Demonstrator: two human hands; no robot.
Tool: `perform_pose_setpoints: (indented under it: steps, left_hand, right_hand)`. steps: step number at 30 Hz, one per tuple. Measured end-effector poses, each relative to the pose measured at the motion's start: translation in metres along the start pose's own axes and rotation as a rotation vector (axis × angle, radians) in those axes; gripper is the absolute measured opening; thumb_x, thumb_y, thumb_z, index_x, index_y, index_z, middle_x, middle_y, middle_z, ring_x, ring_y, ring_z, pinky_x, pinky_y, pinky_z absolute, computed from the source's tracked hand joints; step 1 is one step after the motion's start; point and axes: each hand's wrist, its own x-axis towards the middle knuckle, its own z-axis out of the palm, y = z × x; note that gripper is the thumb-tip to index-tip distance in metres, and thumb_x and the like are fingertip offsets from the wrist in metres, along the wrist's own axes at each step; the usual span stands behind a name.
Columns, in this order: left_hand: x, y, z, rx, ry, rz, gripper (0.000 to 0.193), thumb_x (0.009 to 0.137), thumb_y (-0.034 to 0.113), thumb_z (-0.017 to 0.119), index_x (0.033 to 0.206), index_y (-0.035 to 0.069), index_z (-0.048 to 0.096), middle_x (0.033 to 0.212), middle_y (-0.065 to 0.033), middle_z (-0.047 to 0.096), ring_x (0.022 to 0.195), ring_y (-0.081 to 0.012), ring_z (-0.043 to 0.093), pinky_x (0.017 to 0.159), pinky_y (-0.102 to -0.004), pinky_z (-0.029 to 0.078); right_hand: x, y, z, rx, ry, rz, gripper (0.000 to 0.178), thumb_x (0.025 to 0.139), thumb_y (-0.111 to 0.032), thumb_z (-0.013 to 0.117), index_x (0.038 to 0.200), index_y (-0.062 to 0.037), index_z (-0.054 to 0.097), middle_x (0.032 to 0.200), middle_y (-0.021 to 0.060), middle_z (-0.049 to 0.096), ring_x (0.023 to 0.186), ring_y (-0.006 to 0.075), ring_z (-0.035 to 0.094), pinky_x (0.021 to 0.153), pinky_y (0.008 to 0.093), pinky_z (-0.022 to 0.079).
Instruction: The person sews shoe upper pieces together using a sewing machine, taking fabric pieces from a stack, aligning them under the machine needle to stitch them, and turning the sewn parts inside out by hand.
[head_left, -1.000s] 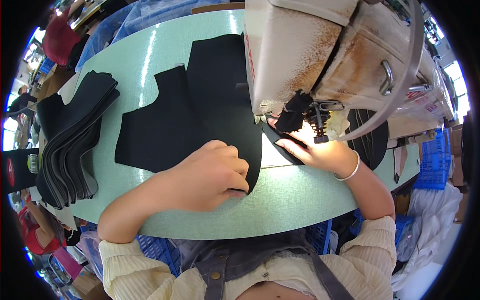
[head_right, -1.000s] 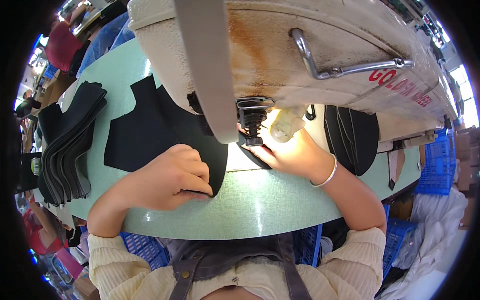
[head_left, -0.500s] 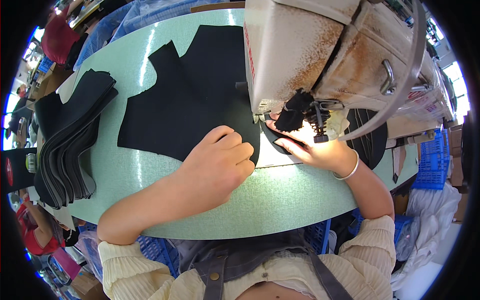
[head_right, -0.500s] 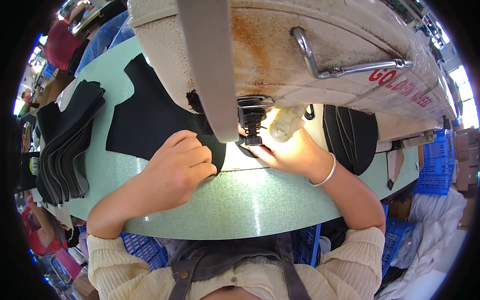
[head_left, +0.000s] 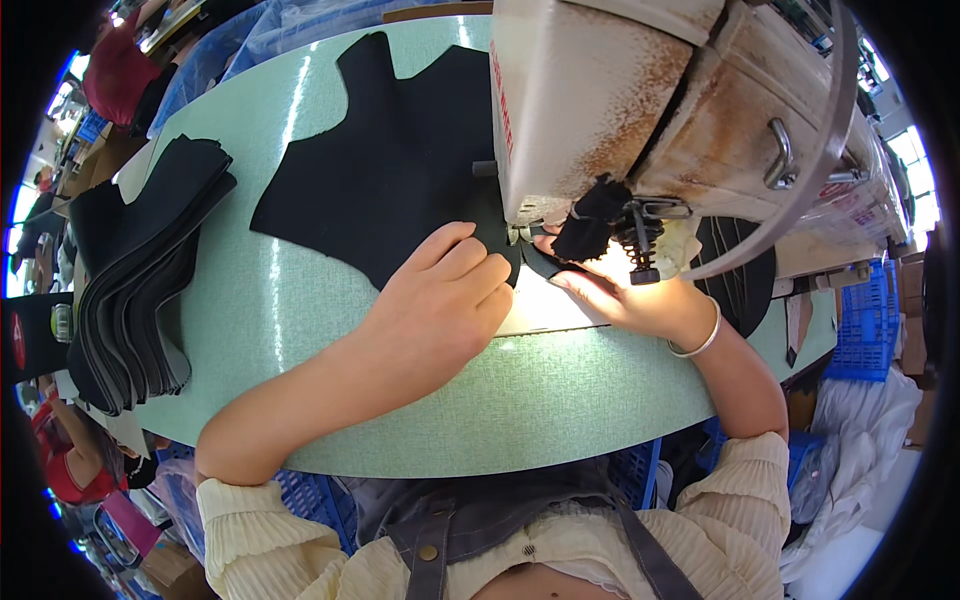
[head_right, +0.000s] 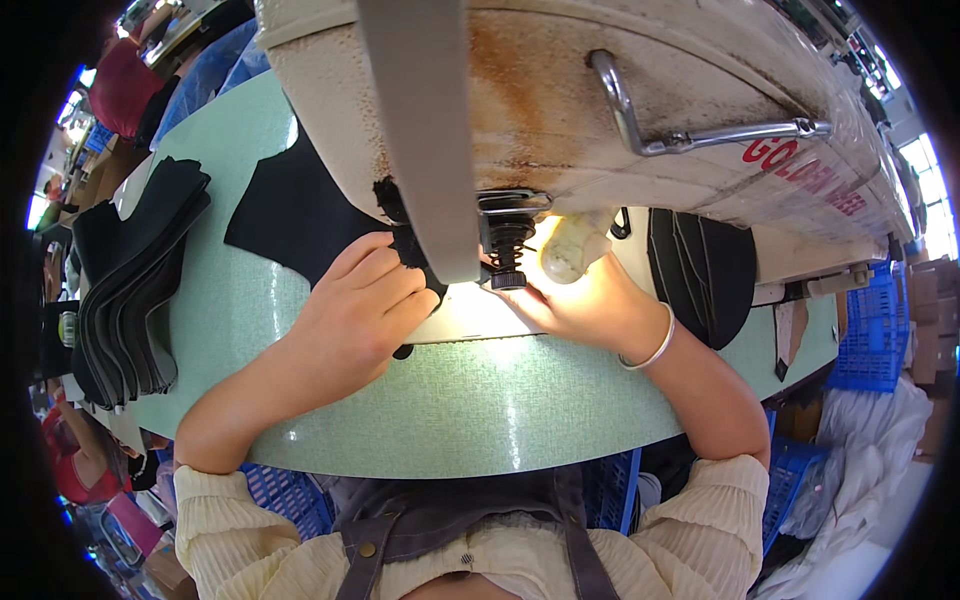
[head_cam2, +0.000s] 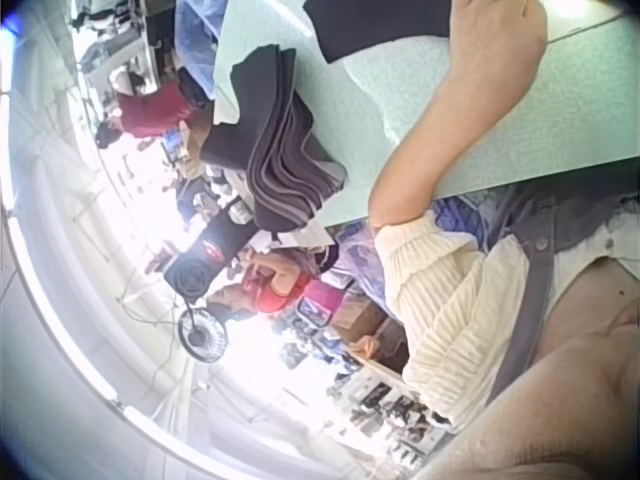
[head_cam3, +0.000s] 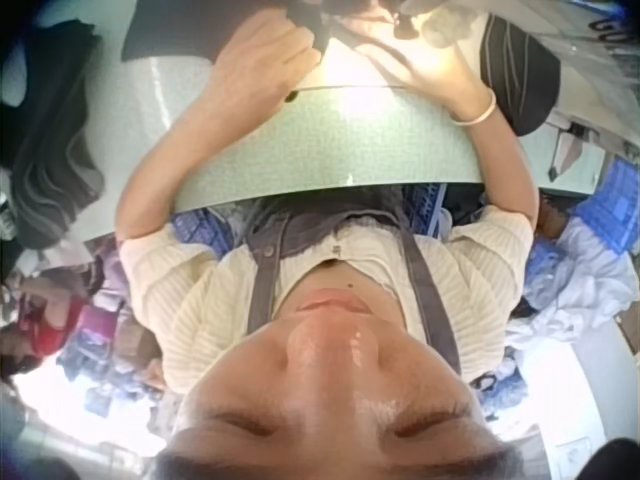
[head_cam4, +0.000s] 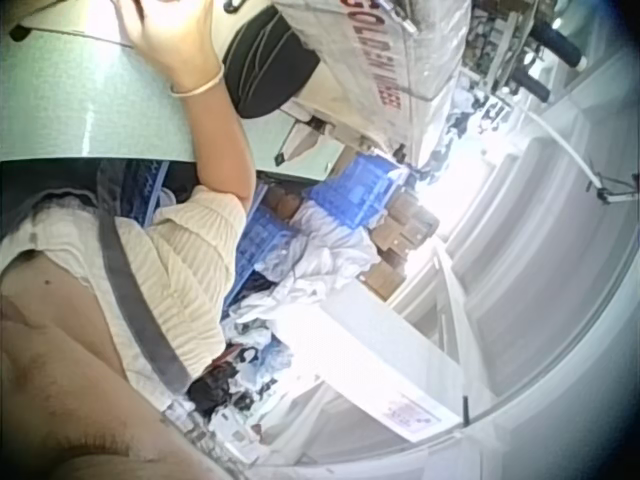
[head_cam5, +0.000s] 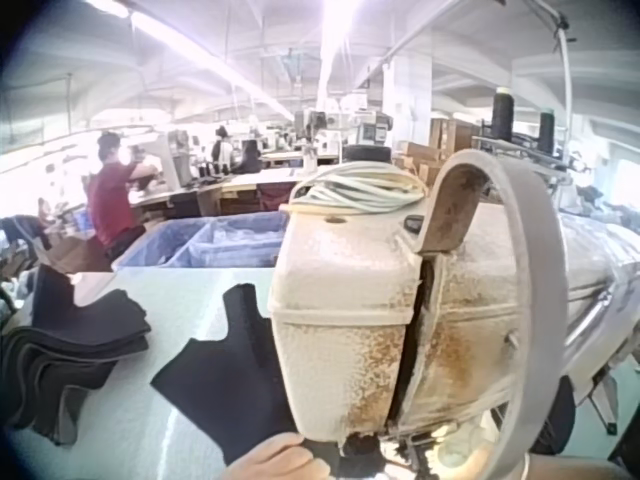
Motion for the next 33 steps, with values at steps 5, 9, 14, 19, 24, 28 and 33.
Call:
perform_pose_setpoints:
  steps: [5, 9, 14, 19, 24, 28, 33]
  left_hand:
    - [-0.002, 0.004, 0.006, 0.189, 0.018, 0.018, 0.024, 0.072, 0.004, 0.063, 0.096, 0.000, 0.066, 0.087, -0.0055, 0.057, 0.086, -0.0226, 0.055, 0.104, -0.0460, 0.043]
    - [-0.002, 0.005, 0.016, 0.249, 0.059, 0.001, 0.025, 0.073, 0.005, 0.064, 0.097, 0.001, 0.068, 0.087, -0.0051, 0.058, 0.085, -0.0224, 0.056, 0.098, -0.0428, 0.045]
    - [0.003, -0.003, 0.032, 0.066, 0.251, -0.033, 0.022, 0.070, 0.003, 0.062, 0.092, -0.002, 0.065, 0.083, -0.0072, 0.051, 0.080, -0.0221, 0.053, 0.081, -0.0358, 0.043]
    - [0.001, -0.001, 0.034, 0.065, 0.222, -0.099, 0.028, 0.074, 0.003, 0.062, 0.100, -0.005, 0.065, 0.087, -0.0083, 0.052, 0.083, -0.0221, 0.055, 0.083, -0.0363, 0.043]
    - [0.003, 0.000, 0.035, 0.092, 0.235, -0.103, 0.025, 0.075, 0.002, 0.063, 0.099, -0.004, 0.066, 0.087, -0.0079, 0.053, 0.084, -0.0215, 0.055, 0.091, -0.0406, 0.044]
    - [0.003, 0.001, 0.038, 0.197, 0.306, -0.066, 0.020, 0.075, 0.004, 0.065, 0.094, -0.001, 0.068, 0.083, -0.0050, 0.053, 0.086, -0.0196, 0.055, 0.102, -0.0443, 0.043]
    - [0.005, 0.002, 0.033, 0.217, 0.302, -0.059, 0.015, 0.075, 0.005, 0.064, 0.089, 0.003, 0.068, 0.080, -0.0017, 0.052, 0.087, -0.0174, 0.056, 0.108, -0.0473, 0.040]
  right_hand:
    - [-0.004, 0.007, 0.003, -0.042, -0.011, -0.007, 0.019, 0.075, -0.016, 0.077, 0.083, -0.0055, 0.063, 0.082, 0.0091, 0.058, 0.077, 0.0283, 0.058, 0.072, 0.0419, 0.047]
    - [-0.004, 0.005, 0.000, 0.013, 0.001, 0.000, 0.017, 0.075, -0.013, 0.076, 0.084, -0.0067, 0.063, 0.082, 0.0079, 0.058, 0.076, 0.0286, 0.058, 0.071, 0.0417, 0.048]
    - [0.007, -0.002, 0.001, 0.128, 0.091, -0.035, 0.024, 0.075, -0.011, 0.074, 0.098, -0.0075, 0.067, 0.085, 0.0072, 0.063, 0.080, 0.0286, 0.061, 0.073, 0.0400, 0.050]
    - [0.016, -0.014, -0.011, 0.187, -0.092, 0.126, 0.026, 0.087, -0.006, 0.063, 0.112, -0.0074, 0.066, 0.104, 0.0066, 0.067, 0.094, 0.0215, 0.065, 0.080, 0.0348, 0.051]
    - [0.014, -0.023, -0.018, -0.108, -0.345, 0.059, 0.044, 0.087, 0.001, 0.056, 0.129, -0.0076, 0.065, 0.126, 0.0050, 0.067, 0.111, 0.0151, 0.067, 0.096, 0.0305, 0.052]
    - [0.011, -0.024, -0.011, 0.026, -0.114, 0.002, 0.046, 0.082, 0.003, 0.060, 0.127, -0.0071, 0.066, 0.122, 0.0056, 0.069, 0.109, 0.0173, 0.068, 0.095, 0.0312, 0.053]
    - [0.003, -0.017, -0.009, -0.144, -0.104, -0.121, 0.041, 0.084, 0.002, 0.062, 0.124, -0.0046, 0.066, 0.119, 0.0094, 0.070, 0.105, 0.0206, 0.068, 0.092, 0.0321, 0.054]
